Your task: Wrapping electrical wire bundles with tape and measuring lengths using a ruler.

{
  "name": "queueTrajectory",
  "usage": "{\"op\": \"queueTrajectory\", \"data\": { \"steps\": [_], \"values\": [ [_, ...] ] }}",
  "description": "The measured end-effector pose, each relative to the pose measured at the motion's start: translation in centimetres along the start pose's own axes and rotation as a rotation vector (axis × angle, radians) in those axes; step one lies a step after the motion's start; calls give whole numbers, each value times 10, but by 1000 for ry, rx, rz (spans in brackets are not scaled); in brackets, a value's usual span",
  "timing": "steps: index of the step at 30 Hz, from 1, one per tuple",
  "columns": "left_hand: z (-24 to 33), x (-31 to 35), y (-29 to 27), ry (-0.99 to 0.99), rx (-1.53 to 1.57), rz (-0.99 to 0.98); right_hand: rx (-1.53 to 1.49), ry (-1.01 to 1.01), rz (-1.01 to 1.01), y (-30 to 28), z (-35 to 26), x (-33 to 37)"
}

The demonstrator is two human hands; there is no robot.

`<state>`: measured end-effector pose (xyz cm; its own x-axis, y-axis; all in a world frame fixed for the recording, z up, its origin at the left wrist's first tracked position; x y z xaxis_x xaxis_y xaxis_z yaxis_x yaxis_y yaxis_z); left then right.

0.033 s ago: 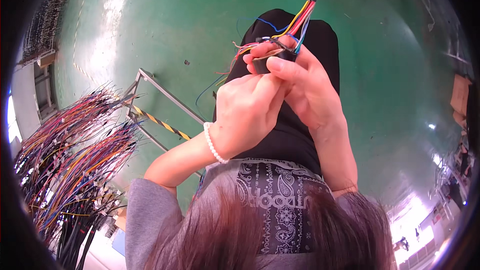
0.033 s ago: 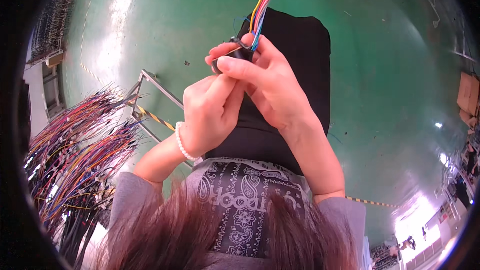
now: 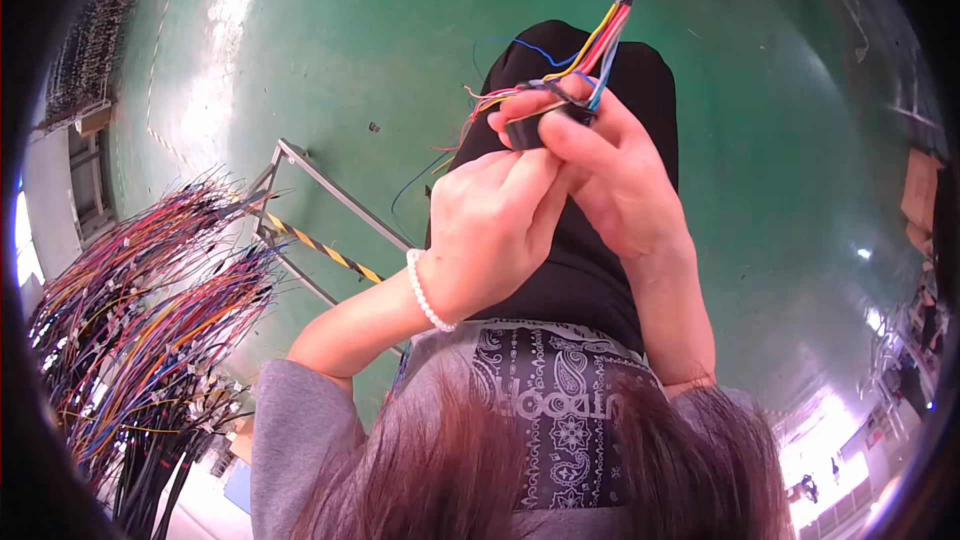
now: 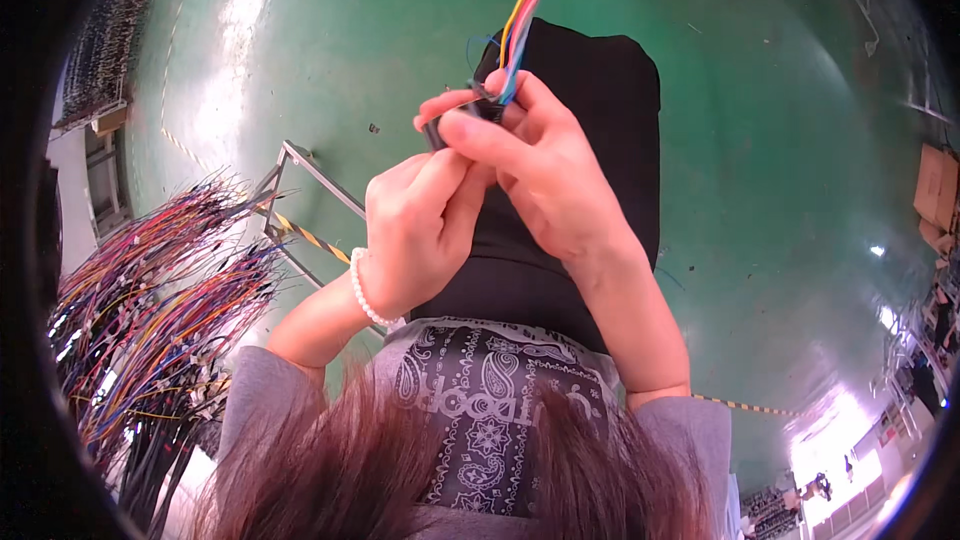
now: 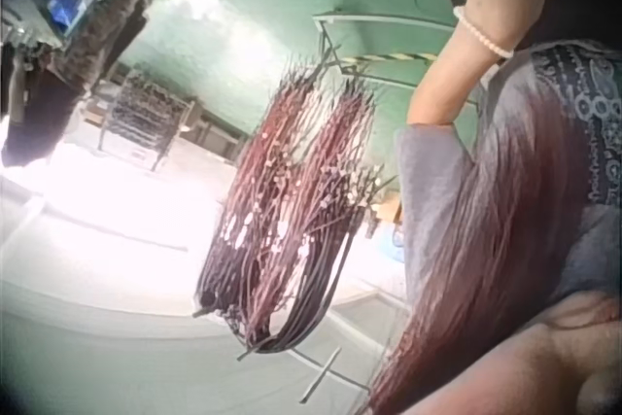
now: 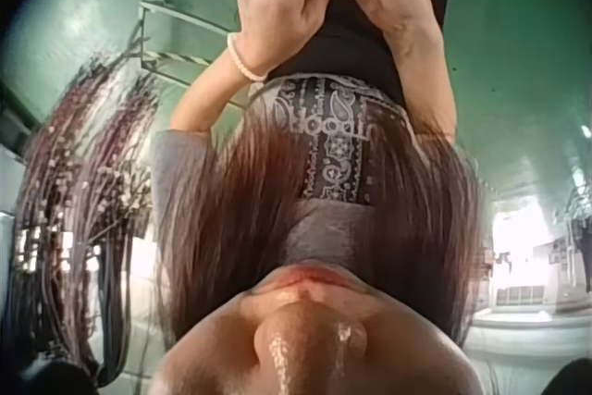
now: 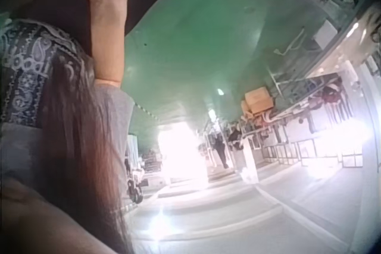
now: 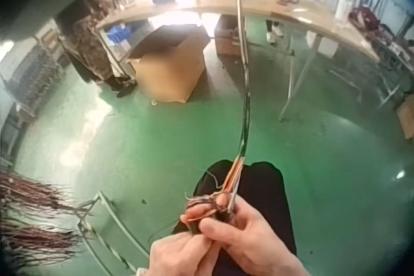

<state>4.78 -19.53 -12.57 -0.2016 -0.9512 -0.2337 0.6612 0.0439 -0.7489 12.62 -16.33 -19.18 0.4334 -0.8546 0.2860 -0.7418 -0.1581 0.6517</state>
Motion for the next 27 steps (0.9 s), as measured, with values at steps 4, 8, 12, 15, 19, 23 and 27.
{"op": "queueTrajectory", "data": {
  "steps": [4, 8, 12, 15, 19, 23, 27],
  "values": [
    [3, 0, -5, -142, 97, -31, -24, 166, -71, -15, 6, 5],
    [5, 0, -3, -230, 165, -83, -125, 141, -171, -16, 17, 5],
    [11, 0, -2, -262, 281, -100, -70, 35, -233, -17, 7, -1],
    [13, 0, -7, -286, 383, -82, 34, -36, -350, -13, -5, -6],
    [11, -3, -10, -271, 306, -133, 75, -117, -451, -24, -26, -7],
    [11, -7, -7, -95, 223, -94, 326, -152, -175, -41, -49, 16],
    [10, -6, 5, 35, 81, -141, 695, -340, -28, -18, -84, 48]
  ]
}}
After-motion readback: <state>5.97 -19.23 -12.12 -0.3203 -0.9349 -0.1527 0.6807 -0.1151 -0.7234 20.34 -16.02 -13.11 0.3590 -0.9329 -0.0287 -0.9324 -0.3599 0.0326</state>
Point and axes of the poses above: each hand's wrist, its own x-axis away from the middle knuckle, its own y-axis out of the palm, z = x × y, the point moved 8 cm from there along -x, towards the middle knuckle, and after that the axes turned 3 degrees about -y, right-handed, at the moved point
